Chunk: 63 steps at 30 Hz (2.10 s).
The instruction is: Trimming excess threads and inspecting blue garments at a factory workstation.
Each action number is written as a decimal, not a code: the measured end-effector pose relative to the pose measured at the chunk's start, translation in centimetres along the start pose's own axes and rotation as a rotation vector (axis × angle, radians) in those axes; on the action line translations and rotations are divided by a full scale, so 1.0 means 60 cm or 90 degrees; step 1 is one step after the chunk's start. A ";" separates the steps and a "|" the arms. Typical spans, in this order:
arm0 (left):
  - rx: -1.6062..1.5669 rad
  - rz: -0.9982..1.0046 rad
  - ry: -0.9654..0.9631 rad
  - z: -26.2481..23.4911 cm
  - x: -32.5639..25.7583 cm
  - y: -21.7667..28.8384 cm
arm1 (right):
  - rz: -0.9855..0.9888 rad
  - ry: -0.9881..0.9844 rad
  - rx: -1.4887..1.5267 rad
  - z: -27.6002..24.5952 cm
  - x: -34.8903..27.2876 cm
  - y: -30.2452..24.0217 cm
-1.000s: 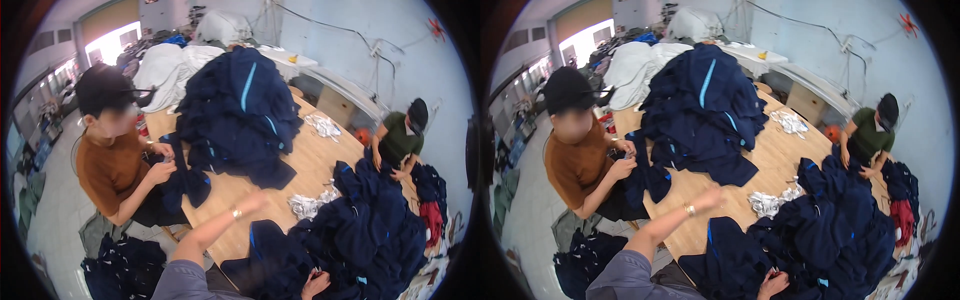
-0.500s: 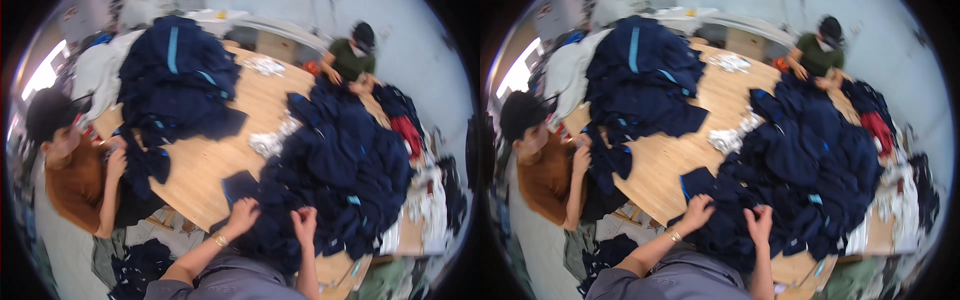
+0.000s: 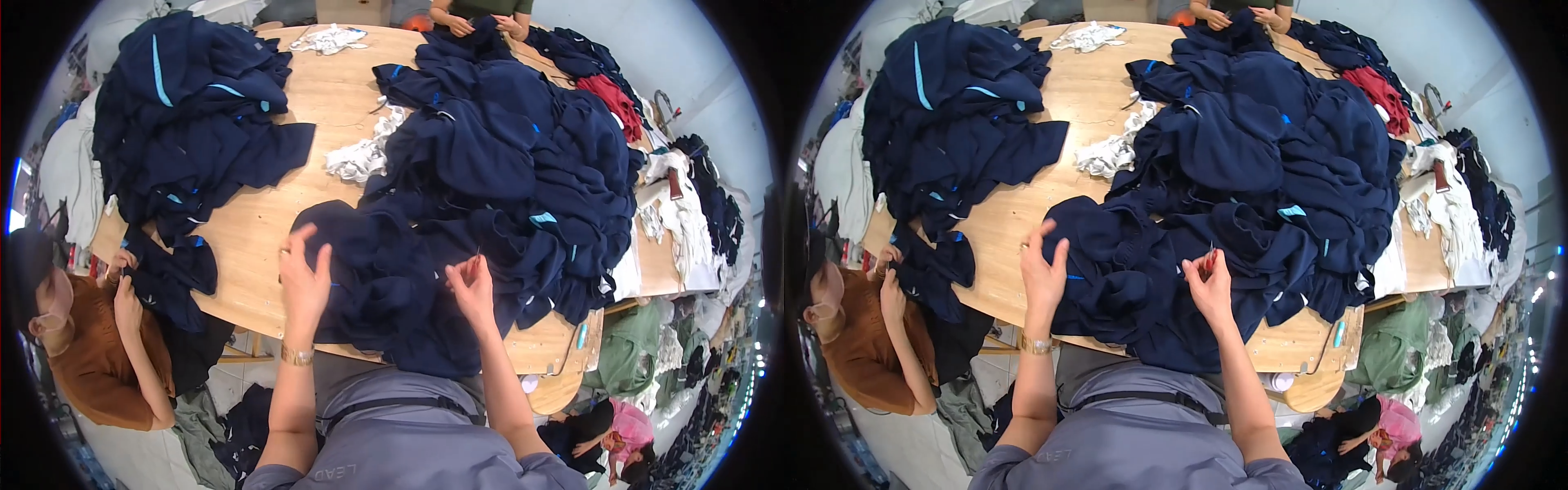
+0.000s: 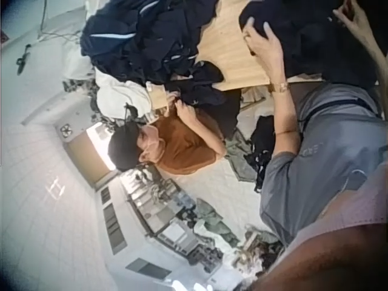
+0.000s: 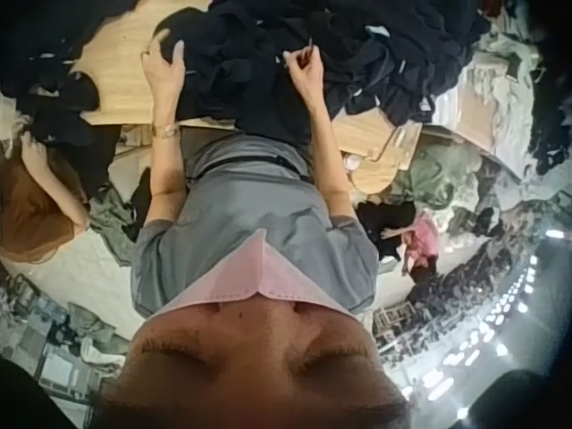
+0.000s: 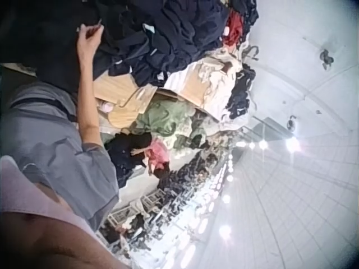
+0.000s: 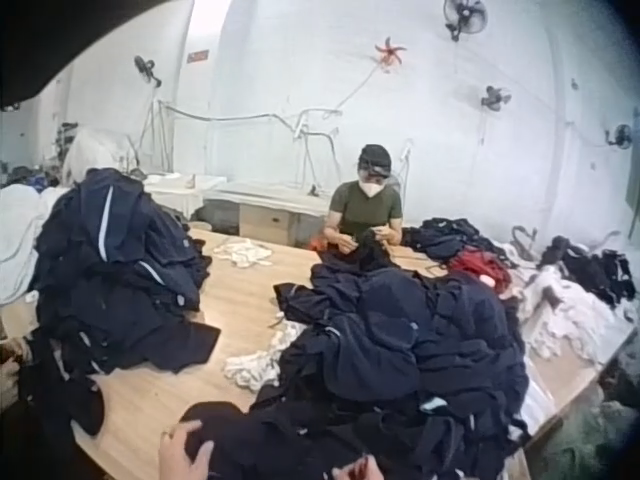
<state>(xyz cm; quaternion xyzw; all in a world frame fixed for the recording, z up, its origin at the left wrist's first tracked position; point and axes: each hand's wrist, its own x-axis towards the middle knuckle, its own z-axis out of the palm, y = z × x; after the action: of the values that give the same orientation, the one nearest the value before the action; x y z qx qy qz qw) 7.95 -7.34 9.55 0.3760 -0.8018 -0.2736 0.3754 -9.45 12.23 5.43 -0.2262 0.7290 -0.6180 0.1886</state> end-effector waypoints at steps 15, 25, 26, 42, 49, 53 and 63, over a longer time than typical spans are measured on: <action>-0.270 -0.209 -0.590 -0.021 -0.072 0.026 | 0.189 -0.320 0.139 0.064 -0.014 -0.036; -0.503 -0.255 -0.458 0.010 -0.103 0.075 | -0.067 -0.230 0.240 0.025 -0.075 -0.094; -0.419 -0.231 -0.435 0.016 -0.107 0.083 | -0.067 -0.208 0.202 0.025 -0.082 -0.089; -0.710 -0.241 -0.370 0.019 -0.070 0.104 | -0.088 -0.040 0.431 0.027 -0.087 -0.086; -0.409 -0.100 -0.460 0.001 -0.094 0.105 | -0.168 -0.003 0.252 0.048 -0.105 -0.099; -0.436 -0.084 -0.451 0.004 -0.122 0.087 | -0.139 -0.137 0.286 0.037 -0.120 -0.078; -0.799 0.044 -0.554 -0.079 -0.031 0.138 | -0.242 -0.241 0.376 0.014 -0.062 -0.221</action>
<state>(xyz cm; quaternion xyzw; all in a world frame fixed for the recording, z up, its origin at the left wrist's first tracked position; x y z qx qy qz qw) 9.29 -1.88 17.45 -0.0746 -0.5828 -0.7895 0.1776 -4.62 11.84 18.37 -0.4032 0.4172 -0.7723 0.2588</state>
